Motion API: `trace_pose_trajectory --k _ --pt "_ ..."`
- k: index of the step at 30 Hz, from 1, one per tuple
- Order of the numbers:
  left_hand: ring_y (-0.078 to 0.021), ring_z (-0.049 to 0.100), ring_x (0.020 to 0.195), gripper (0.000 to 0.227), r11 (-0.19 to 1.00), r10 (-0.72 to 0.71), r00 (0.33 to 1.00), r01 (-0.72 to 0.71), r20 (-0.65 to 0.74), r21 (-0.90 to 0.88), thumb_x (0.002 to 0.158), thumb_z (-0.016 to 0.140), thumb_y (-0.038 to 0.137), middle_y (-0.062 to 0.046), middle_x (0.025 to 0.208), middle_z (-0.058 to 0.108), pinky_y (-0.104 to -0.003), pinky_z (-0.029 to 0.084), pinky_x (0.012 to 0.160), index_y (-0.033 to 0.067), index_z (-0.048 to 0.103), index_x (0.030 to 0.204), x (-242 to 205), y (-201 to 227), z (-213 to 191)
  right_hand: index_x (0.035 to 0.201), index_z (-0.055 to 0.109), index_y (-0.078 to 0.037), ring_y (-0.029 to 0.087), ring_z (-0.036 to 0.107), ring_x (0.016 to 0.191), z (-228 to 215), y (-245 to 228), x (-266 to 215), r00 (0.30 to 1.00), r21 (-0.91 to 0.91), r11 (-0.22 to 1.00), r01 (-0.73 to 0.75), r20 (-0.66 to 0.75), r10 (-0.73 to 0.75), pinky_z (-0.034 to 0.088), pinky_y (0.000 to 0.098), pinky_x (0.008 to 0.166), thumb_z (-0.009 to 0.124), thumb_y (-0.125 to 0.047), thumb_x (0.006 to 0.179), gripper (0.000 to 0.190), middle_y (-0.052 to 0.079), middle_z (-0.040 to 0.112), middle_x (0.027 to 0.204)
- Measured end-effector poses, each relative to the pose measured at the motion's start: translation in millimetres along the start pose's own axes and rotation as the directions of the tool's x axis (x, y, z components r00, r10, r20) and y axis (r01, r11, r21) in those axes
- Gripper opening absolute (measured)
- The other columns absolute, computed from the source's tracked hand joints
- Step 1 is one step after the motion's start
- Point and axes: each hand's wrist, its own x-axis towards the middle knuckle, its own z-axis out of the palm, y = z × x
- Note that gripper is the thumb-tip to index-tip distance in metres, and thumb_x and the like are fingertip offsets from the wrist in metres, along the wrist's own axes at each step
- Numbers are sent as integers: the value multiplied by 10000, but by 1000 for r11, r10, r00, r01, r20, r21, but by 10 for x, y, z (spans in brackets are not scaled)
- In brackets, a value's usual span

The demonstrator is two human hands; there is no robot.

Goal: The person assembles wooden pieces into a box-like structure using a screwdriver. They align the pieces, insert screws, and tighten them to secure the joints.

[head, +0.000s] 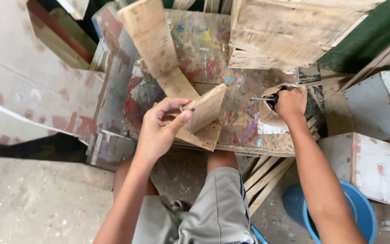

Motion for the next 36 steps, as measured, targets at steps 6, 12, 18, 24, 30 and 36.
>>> trace_pose_trajectory --k 6,12,18,24,30,36 --pt "-186 723 905 313 1000 2 997 -1 -81 5 843 831 135 -110 962 791 -303 583 768 91 771 1147 19 -126 104 1096 830 -128 357 657 1234 240 85 85 999 37 999 7 40 -8 405 466 1041 551 -232 923 344 189 795 1152" --pt "-214 741 901 383 983 48 997 -37 -57 179 811 853 199 -98 978 787 -334 578 799 154 755 1179 88 101 88 1093 824 -202 314 696 1162 -55 -18 -69 1000 43 999 3 22 -4 386 429 1029 555 -227 866 352 105 809 1104" --pt "-300 624 1184 574 672 267 957 -269 113 690 835 791 343 -86 1299 659 -430 449 955 139 638 1349 151 899 377 1231 753 -123 332 676 1164 56 28 -97 993 239 965 104 -80 -87 392 452 1071 620 -143 822 430 131 769 1166" --pt "-288 721 840 284 365 223 972 -158 79 918 787 781 395 -41 797 722 -414 494 838 177 693 948 306 146 568 1197 749 -84 443 672 1098 -569 129 -707 953 771 624 132 -272 135 512 512 955 709 -62 852 348 215 737 1112" --pt "-261 706 725 235 453 341 935 -257 101 854 811 791 357 -17 658 664 -369 514 792 187 629 815 273 128 412 1273 672 -4 294 600 1024 -1673 -238 -1464 834 860 86 503 -509 215 459 415 1010 566 9 1027 268 194 645 1073" --pt "-315 708 660 251 442 349 923 -313 161 841 809 782 366 -68 623 654 -430 547 732 160 638 794 381 125 344 1014 726 -22 127 629 785 -1749 -1200 -1625 793 771 -187 608 -583 174 548 278 759 658 -32 968 83 83 697 857"
